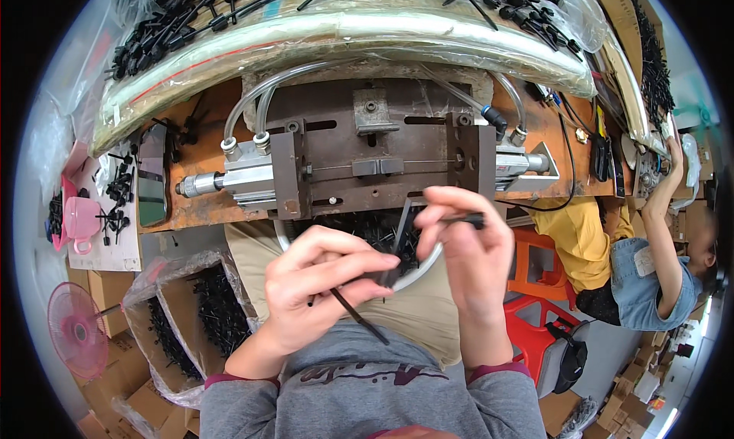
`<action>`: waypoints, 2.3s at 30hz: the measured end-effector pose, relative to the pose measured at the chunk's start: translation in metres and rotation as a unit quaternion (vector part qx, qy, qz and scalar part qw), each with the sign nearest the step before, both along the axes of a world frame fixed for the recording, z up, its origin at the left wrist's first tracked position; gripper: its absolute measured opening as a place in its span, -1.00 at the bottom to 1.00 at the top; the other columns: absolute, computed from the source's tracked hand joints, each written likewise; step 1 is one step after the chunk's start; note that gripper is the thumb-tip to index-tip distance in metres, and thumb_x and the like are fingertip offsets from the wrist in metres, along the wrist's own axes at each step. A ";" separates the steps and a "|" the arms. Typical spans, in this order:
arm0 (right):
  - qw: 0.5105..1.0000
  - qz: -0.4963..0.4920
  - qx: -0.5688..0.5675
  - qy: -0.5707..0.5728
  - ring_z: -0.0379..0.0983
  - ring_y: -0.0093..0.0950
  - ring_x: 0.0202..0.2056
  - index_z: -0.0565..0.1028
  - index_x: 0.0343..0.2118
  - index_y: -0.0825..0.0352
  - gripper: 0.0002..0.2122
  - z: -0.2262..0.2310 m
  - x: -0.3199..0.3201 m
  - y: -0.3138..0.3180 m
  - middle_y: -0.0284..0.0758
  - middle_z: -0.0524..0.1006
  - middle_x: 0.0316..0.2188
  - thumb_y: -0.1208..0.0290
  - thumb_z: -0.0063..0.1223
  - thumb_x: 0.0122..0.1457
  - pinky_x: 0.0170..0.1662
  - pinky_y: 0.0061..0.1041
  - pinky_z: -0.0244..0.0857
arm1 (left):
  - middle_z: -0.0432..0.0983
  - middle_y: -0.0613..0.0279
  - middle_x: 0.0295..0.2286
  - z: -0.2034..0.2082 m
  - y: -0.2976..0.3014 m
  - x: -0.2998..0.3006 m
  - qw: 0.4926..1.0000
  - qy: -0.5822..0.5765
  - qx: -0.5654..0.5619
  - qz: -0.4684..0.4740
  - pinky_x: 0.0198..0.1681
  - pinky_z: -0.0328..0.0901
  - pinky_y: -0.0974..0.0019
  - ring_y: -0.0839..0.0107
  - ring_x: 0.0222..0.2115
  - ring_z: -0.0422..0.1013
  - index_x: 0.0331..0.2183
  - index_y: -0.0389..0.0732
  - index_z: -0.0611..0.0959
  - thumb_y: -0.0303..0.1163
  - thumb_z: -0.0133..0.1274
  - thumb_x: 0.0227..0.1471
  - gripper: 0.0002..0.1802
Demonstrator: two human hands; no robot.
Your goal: Assembling plastic clips and connectors onto wire bundles using a bench-mounted manual press jig.
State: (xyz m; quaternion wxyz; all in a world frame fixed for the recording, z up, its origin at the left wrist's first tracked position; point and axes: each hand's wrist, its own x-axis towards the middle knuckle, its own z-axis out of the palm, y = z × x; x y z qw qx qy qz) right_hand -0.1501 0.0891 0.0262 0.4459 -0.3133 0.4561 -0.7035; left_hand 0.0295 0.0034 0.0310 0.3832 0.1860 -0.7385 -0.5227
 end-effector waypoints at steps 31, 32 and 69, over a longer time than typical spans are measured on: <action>0.679 0.004 0.019 0.734 0.41 -0.53 -0.61 0.56 -0.36 0.33 -0.78 0.003 0.008 -0.027 -0.29 0.55 -0.07 0.51 0.28 -0.15 -0.50 -0.60 0.30 | 0.55 0.07 -0.21 -0.014 -0.006 0.011 0.991 0.041 0.122 0.047 -0.52 0.16 0.59 0.74 -0.65 0.19 -0.20 -0.32 0.63 -0.70 0.23 -0.19 -0.61; 0.681 0.005 0.021 0.732 0.42 -0.53 -0.61 0.56 -0.36 0.33 -0.77 0.005 0.009 -0.027 -0.29 0.55 -0.08 0.51 0.29 -0.15 -0.50 -0.61 0.30 | 0.56 0.09 -0.22 -0.013 -0.005 0.011 0.989 0.038 0.132 0.047 -0.52 0.16 0.59 0.74 -0.65 0.19 -0.20 -0.31 0.63 -0.70 0.23 -0.19 -0.61; 0.995 0.049 -0.003 -0.090 0.53 -0.47 -0.58 0.42 -0.31 0.51 -0.86 0.011 0.026 0.008 -0.12 0.56 -0.49 0.77 0.05 0.07 -0.53 -0.62 0.42 | 0.59 0.10 -0.34 0.018 -0.005 0.027 0.993 -0.005 -0.094 0.071 -0.38 0.37 0.42 0.35 -0.41 0.50 -0.26 -0.31 0.70 -0.55 0.27 -0.26 -0.63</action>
